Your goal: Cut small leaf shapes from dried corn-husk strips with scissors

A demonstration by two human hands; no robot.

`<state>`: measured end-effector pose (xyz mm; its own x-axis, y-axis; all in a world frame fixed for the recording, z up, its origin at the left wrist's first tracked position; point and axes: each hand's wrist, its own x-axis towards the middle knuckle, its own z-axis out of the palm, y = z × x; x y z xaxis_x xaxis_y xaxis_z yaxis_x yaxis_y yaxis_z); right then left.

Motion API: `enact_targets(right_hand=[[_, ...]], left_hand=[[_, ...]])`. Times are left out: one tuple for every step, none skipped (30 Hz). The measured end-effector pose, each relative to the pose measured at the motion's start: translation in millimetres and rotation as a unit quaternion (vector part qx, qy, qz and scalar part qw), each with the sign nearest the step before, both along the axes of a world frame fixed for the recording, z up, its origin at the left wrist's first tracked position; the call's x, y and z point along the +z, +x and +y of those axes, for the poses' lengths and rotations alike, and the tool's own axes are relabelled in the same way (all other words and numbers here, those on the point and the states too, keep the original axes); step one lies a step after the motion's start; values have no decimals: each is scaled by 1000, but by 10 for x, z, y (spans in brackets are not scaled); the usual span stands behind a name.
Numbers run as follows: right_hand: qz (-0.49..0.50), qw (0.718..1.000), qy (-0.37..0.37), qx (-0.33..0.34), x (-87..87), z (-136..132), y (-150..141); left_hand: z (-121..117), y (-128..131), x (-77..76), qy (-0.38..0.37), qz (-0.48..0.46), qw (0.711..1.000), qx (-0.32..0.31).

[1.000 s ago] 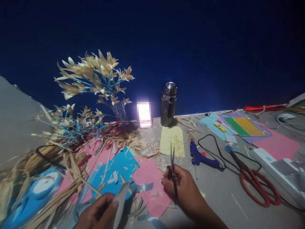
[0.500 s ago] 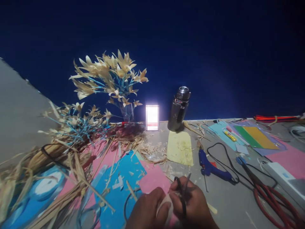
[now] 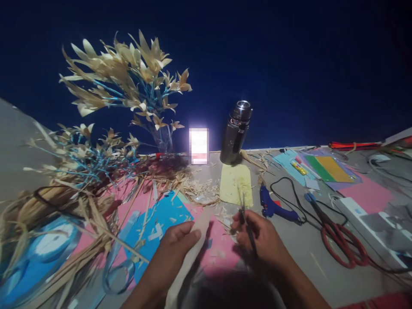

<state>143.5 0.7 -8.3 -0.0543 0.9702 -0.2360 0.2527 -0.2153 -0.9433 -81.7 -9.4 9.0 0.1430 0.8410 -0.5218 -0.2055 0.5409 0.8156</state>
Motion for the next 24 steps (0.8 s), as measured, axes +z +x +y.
enact_targets(right_hand=[[-51,997,-5,59,38,-16,10],[-93,990,-7,108,75,-33,13],[-139,979,-7,149,110,-50,12],[-175,968,-8,180,145,-65,7],[-200,958,-9,205,179,-79,2],[-215,950,-10,224,213,-92,-2],[-222,945,-12,240,244,-105,-4],[-223,942,-12,252,274,-117,-4],[-222,940,-9,258,299,-130,-2],[-220,940,-2,260,321,-144,1],[-218,941,6,259,337,-159,4],[-215,942,15,256,348,-175,8],[-212,944,24,253,354,-191,12],[-206,945,31,251,355,-207,17],[-198,947,34,251,354,-223,21],[-188,949,34,252,350,-239,26],[-178,951,33,252,346,-253,30],[-169,952,29,252,342,-266,34],[-162,954,24,251,339,-277,38],[-155,956,18,250,338,-286,42],[-149,957,11,248,339,-294,46],[-143,958,3,247,340,-299,49],[-138,959,-5,246,341,-304,53],[-132,960,-13,248,341,-307,55]], left_hand=[[-4,-4,15,-15,-24,999,19],[-14,-4,28,-27,-42,998,30],[-28,1,42,-33,-53,997,35],[-46,10,59,-33,-58,997,35],[-67,22,78,-29,-60,997,31],[-88,35,100,-24,-57,998,26],[-110,49,121,-17,-49,998,22],[-130,60,140,-9,-37,999,21],[-148,69,156,3,-23,1000,20],[-162,72,165,16,-11,1000,16],[-174,72,170,29,-1,1000,7],[-182,68,170,40,8,999,-8],[-189,61,168,48,16,998,-27],[-194,55,164,53,23,997,-45],[-200,49,162,57,30,996,-62],[-207,47,160,60,37,995,-74],[-215,47,161,65,43,994,-81],[-224,49,162,71,48,993,-82],[-235,53,162,77,54,992,-80],[-246,57,162,83,61,992,-78],[-257,60,159,88,69,991,-74],[-269,59,154,93,73,990,-71],[-279,56,148,96,73,990,-73],[-287,50,141,96,70,990,-79]])
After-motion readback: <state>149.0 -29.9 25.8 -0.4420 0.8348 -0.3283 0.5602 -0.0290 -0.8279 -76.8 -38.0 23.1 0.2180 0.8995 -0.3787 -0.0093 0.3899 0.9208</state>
